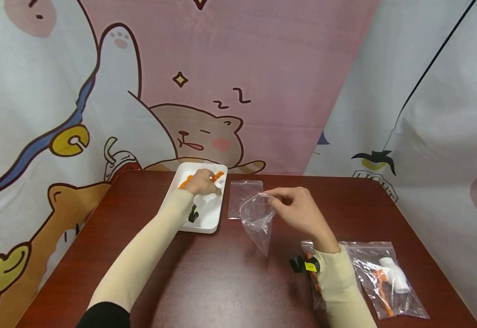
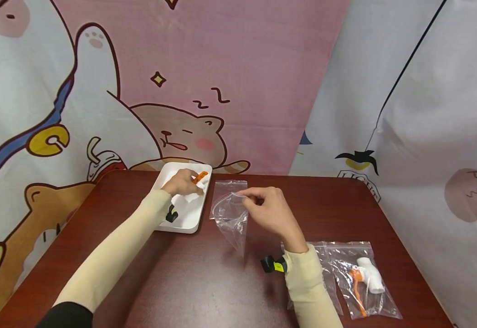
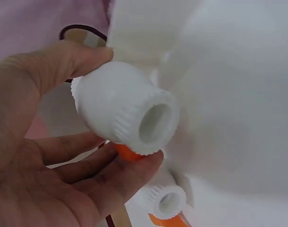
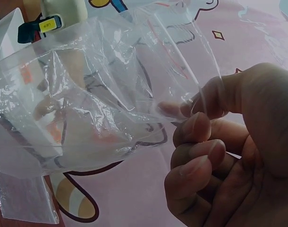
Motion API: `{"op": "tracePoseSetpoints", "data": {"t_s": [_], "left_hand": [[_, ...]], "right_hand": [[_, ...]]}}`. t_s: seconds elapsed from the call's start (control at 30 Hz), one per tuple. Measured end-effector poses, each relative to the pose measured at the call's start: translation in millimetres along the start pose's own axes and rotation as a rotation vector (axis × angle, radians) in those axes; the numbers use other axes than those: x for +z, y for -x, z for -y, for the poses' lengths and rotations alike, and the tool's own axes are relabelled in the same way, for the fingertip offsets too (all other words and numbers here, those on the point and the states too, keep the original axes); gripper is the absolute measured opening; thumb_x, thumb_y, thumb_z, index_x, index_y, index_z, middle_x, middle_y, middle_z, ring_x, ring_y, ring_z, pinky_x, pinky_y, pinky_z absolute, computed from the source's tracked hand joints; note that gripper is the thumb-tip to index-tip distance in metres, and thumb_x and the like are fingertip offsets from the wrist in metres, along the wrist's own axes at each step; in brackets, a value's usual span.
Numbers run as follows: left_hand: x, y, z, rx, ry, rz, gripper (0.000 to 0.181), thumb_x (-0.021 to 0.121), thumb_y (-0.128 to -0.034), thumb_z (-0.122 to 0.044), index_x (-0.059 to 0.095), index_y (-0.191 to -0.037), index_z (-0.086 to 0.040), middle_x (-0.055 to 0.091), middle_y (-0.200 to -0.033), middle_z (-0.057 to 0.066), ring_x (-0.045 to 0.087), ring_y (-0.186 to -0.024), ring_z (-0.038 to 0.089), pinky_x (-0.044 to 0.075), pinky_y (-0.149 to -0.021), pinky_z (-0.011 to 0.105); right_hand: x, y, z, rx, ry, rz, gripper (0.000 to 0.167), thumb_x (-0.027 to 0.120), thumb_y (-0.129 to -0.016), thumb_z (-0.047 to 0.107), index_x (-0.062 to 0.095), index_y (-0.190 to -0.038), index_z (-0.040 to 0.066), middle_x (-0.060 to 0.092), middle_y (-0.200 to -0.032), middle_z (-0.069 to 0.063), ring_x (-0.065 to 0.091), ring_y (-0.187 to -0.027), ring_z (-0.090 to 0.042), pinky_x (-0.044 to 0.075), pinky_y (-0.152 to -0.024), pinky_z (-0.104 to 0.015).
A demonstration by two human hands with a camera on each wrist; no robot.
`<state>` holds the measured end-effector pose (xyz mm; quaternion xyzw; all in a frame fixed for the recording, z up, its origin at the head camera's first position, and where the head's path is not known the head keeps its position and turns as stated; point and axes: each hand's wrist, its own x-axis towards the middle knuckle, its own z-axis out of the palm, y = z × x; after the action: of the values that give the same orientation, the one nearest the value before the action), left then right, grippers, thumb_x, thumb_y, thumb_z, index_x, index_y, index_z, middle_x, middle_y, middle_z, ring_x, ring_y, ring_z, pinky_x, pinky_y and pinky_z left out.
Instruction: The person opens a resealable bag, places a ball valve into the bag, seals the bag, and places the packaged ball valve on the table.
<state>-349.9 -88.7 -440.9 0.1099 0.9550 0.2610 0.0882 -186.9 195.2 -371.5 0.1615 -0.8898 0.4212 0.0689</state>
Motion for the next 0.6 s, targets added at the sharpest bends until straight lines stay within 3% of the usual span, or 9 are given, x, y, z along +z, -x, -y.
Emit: {"op": "tracePoseSetpoints", "data": {"t_s": [0.23, 0.6], "left_hand": [[-8.0, 7.4, -1.2, 0.033, 0.1, -0.075, 0.073, 0.085, -0.0749, -0.027, 0.059, -0.138, -0.001, 0.072, -0.107, 0.014, 0.063, -0.092, 0.023, 0.053, -0.08, 0.034], [-21.8, 28.5, -1.7, 0.065, 0.223, -0.155, 0.078, 0.087, -0.0764, -0.033, 0.055, -0.143, -0.008, 0.073, -0.115, 0.016, 0.07, -0.102, 0.03, 0.056, -0.087, 0.041]], "right_hand": [[1.1, -1.1, 0.6, 0.002, 0.002, 0.006, 0.019, 0.068, -0.095, 0.012, 0.081, -0.109, 0.016, 0.052, -0.062, 0.003, 0.044, -0.054, -0.01, 0.036, -0.048, -0.024], [2.9, -0.7, -0.9, 0.024, 0.001, 0.03, 0.019, 0.068, -0.096, 0.014, 0.08, -0.109, 0.018, 0.049, -0.061, 0.002, 0.041, -0.051, -0.01, 0.035, -0.046, -0.025]]}}
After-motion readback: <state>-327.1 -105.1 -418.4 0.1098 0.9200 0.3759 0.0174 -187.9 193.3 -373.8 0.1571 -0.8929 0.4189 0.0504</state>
